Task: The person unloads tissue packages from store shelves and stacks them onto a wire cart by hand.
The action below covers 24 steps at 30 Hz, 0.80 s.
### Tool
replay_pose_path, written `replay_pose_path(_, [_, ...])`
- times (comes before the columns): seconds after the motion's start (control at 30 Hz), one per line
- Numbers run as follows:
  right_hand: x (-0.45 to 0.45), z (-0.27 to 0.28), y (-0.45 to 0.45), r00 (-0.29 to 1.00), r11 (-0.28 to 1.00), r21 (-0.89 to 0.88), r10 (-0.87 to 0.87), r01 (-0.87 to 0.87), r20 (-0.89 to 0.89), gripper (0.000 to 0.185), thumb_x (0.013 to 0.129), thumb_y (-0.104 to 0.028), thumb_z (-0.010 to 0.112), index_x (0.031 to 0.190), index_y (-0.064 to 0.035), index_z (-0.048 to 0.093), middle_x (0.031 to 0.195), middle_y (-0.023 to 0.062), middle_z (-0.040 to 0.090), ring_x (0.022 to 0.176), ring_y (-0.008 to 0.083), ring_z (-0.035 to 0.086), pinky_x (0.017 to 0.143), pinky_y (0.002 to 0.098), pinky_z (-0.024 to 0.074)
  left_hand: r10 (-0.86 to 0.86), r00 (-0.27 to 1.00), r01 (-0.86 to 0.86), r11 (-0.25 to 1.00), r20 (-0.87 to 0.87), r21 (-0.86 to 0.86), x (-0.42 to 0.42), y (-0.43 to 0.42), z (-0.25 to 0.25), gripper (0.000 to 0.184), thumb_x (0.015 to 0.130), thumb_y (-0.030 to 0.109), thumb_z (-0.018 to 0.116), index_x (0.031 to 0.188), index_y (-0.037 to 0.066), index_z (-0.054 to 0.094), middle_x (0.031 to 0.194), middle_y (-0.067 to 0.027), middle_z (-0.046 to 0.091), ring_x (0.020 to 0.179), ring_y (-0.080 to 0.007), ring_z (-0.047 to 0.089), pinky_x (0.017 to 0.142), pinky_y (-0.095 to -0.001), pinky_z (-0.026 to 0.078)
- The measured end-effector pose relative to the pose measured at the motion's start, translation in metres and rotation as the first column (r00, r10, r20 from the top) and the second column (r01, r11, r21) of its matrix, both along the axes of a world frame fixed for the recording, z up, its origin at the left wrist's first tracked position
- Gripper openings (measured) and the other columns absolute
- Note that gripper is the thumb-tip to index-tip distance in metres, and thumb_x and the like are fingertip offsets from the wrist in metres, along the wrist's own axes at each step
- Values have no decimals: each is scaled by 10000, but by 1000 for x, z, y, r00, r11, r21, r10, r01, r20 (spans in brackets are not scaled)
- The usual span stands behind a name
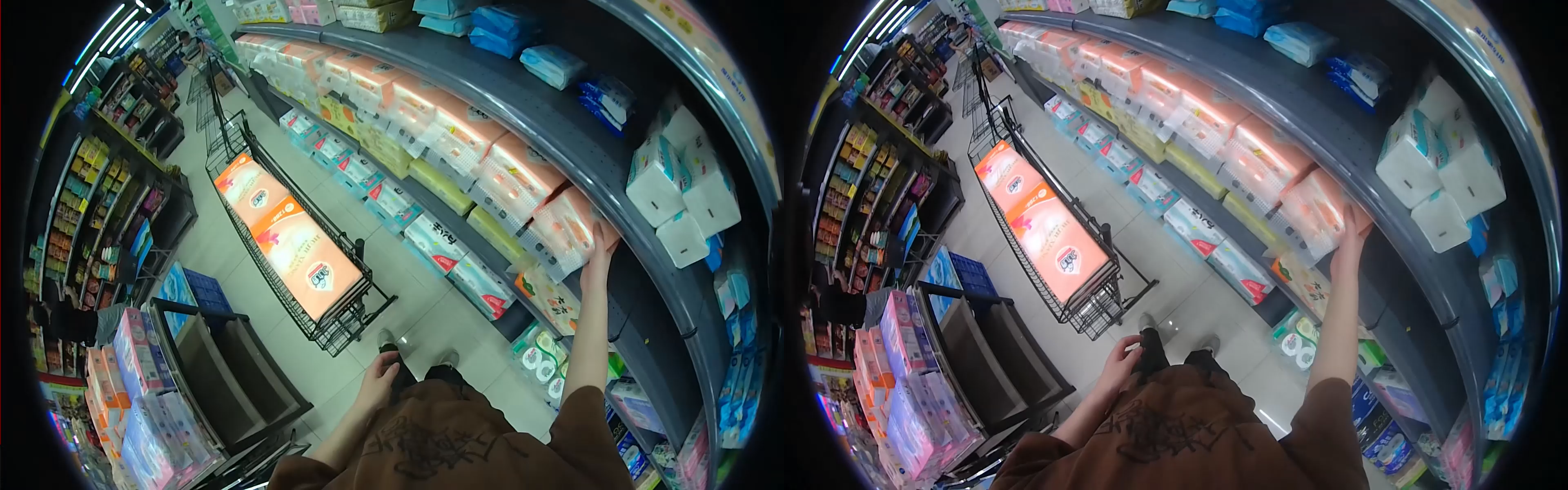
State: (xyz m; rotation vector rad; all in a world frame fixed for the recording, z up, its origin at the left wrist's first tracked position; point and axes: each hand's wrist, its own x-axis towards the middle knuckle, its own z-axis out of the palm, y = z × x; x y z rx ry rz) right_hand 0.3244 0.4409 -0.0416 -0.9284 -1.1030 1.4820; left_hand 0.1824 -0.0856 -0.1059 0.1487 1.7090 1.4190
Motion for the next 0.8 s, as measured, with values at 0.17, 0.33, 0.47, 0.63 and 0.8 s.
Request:
replay_pose_path(0.17, [8, 20, -42, 989, 993, -72, -83, 93, 125, 860, 938, -225, 726, 1621, -146, 209, 1539, 61, 433, 1390, 227, 437, 1121, 431, 365, -106, 994, 106, 994, -28, 16, -26, 7, -3, 369, 1021, 164, 585, 1370, 48, 551, 1084, -93, 672, 976, -145, 605, 863, -280, 484])
replay_pose_path(0.33, [40, 8, -45, 973, 994, -29, 108, -104, 205, 770, 973, -274, 689, 1610, -191, 265, 1546, 28, 443, 1414, 227, 404, 1116, 480, 332, -226, 973, 227, 974, -53, 2, -64, 10, 15, 355, 1022, 163, 563, 1362, 59, 562, 937, -35, 629, 841, -115, 532, 755, -272, 444])
replay_pose_path(0.47, [39, -1, -14, 966, 991, 13, 126, -132, 226, 701, 986, -285, 677, 1582, -173, 325, 1518, 48, 475, 1367, 221, 466, 1094, 479, 383, -234, 972, 234, 972, -21, 24, -92, 4, 32, 327, 1027, 167, 559, 1333, 54, 580, 966, -42, 643, 864, -105, 547, 761, -259, 447])
replay_pose_path(0.63, [28, -42, 50, 926, 987, 147, 1, -61, 379, 592, 919, -72, 558, 1496, -25, 433, 1437, 120, 548, 1293, 247, 576, 1046, 367, 508, -85, 985, 123, 959, -152, 257, -123, -21, 52, 283, 1038, 134, 567, 1304, 39, 585, 1234, -85, 647, 1124, -145, 613, 962, -309, 489])
replay_pose_path(0.8, [-9, -44, -44, 817, 775, 556, -510, 302, 267, 579, 1003, -309, 628, 1363, 120, 480, 1258, 236, 624, 1070, 294, 652, 950, 385, 520, 392, 883, -317, 904, -260, 286, -182, -55, 48, 322, 1008, 75, 582, 1317, 11, 523, 1241, -117, 615, 1099, -168, 606, 954, -313, 504])
